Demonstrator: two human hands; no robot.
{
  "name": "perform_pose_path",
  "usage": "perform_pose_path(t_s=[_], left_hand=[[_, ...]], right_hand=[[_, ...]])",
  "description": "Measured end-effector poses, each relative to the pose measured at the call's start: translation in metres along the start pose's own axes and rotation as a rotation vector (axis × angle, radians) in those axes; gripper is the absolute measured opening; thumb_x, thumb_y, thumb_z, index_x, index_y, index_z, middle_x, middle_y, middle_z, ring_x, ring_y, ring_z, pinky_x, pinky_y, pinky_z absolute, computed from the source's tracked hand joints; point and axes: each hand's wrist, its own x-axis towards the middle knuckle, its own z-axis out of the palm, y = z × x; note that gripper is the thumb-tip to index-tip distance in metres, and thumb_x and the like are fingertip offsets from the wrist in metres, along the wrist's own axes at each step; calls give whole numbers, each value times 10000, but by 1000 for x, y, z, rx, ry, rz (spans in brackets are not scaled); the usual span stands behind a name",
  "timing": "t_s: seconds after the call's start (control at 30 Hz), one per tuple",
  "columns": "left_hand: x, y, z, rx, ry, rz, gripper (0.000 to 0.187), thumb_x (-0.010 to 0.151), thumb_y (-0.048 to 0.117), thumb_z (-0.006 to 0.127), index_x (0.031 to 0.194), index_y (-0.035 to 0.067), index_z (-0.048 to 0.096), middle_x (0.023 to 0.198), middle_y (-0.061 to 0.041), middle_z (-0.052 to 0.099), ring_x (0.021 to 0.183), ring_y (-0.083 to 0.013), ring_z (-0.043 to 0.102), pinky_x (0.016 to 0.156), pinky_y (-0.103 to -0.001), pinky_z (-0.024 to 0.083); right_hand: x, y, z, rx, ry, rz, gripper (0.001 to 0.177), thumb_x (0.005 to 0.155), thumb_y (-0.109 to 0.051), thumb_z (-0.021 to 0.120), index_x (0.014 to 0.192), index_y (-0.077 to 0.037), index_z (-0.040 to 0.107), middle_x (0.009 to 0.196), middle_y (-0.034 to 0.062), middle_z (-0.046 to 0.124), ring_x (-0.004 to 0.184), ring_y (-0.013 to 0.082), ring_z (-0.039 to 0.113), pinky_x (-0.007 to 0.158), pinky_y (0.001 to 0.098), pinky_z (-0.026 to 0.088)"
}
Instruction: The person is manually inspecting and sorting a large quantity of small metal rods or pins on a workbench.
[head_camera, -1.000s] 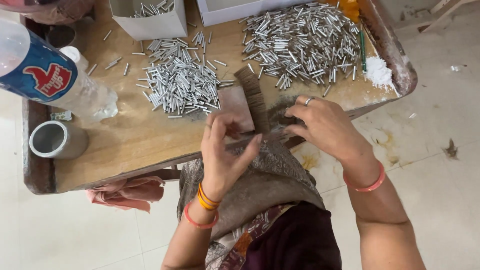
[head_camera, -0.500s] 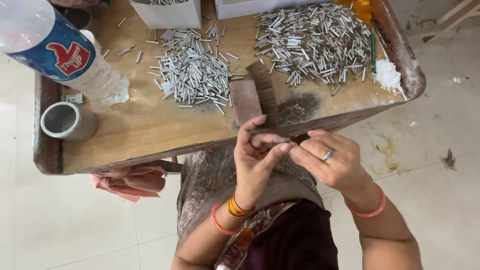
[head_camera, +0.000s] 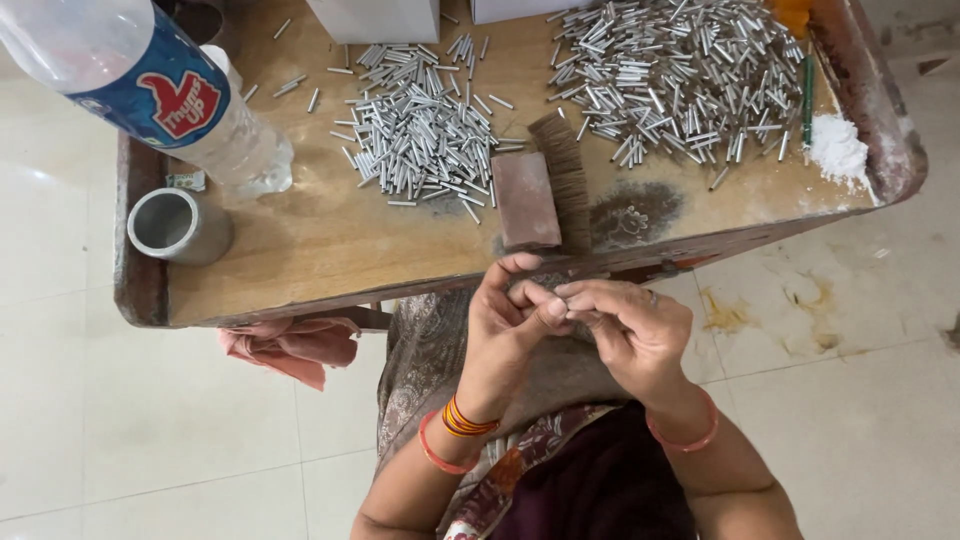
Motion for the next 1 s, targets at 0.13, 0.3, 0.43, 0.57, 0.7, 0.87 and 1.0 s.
perform_pose_path(t_s=[0.13, 0.3, 0.43, 0.57, 0.7, 0.87, 1.0], left_hand=[[19, 48, -6, 762, 109, 356, 347, 898, -27, 759, 1210, 65, 640, 892, -47, 689, 787, -136, 688, 693, -276, 575], [64, 95, -30, 1623, 95, 624, 152, 835, 99, 798, 981, 131, 773, 906, -72, 669, 769, -262, 679, 674, -392, 540], [73, 96, -29, 1682, -27, 609, 139, 828, 125, 808, 936, 85, 730, 894, -102, 650, 786, -307, 662, 669, -426, 527], [57, 84, -28, 1745, 15, 672, 87, 882, 34, 747, 958, 52, 710, 944, -119, 660, 825, -316, 653, 681, -429, 513], [20, 41, -6, 1104, 165, 608, 187, 894, -79, 760, 1013, 65, 775, 957, -40, 770, 771, -98, 658, 681, -253, 514], [-1, -5, 4, 644, 69, 512, 274, 904, -136, 758, 1128, 20, 728, 1066, -80, 751, 935, -118, 678, 821, -255, 560], [-5, -5, 9, 377, 58, 348, 485, 923, -144, 721, 1338, 18, 532, 1059, -109, 734, 977, -140, 721, 887, -264, 604]], right_hand=[[1, 65, -11, -61, 13, 136, 111, 955, 113, 705, 975, 17, 757, 881, 130, 822, 591, 116, 702, 485, 196, 510], [27, 69, -23, 114, 164, 237, 30, 1046, 83, 649, 1069, 68, 661, 962, 123, 729, 874, 174, 742, 827, 299, 656], [22, 66, -18, 80, 173, 255, 31, 1050, 84, 655, 1076, 67, 656, 976, 126, 714, 900, 159, 722, 862, 301, 643], [17, 60, -19, 102, 174, 222, 27, 1023, 69, 657, 1049, 65, 659, 1011, 127, 729, 874, 146, 723, 807, 281, 637], [1, 34, -10, 420, 166, 339, 46, 1009, 4, 664, 1026, 46, 654, 995, 120, 733, 865, 143, 710, 766, 268, 633], [-12, 13, 4, 612, 148, 446, 82, 1034, -24, 670, 1072, 40, 636, 1052, 132, 709, 916, 148, 693, 850, 285, 624], [-16, 8, 9, 549, 202, 441, 86, 1018, -19, 669, 1072, 41, 639, 1072, 128, 694, 925, 140, 695, 845, 295, 633]])
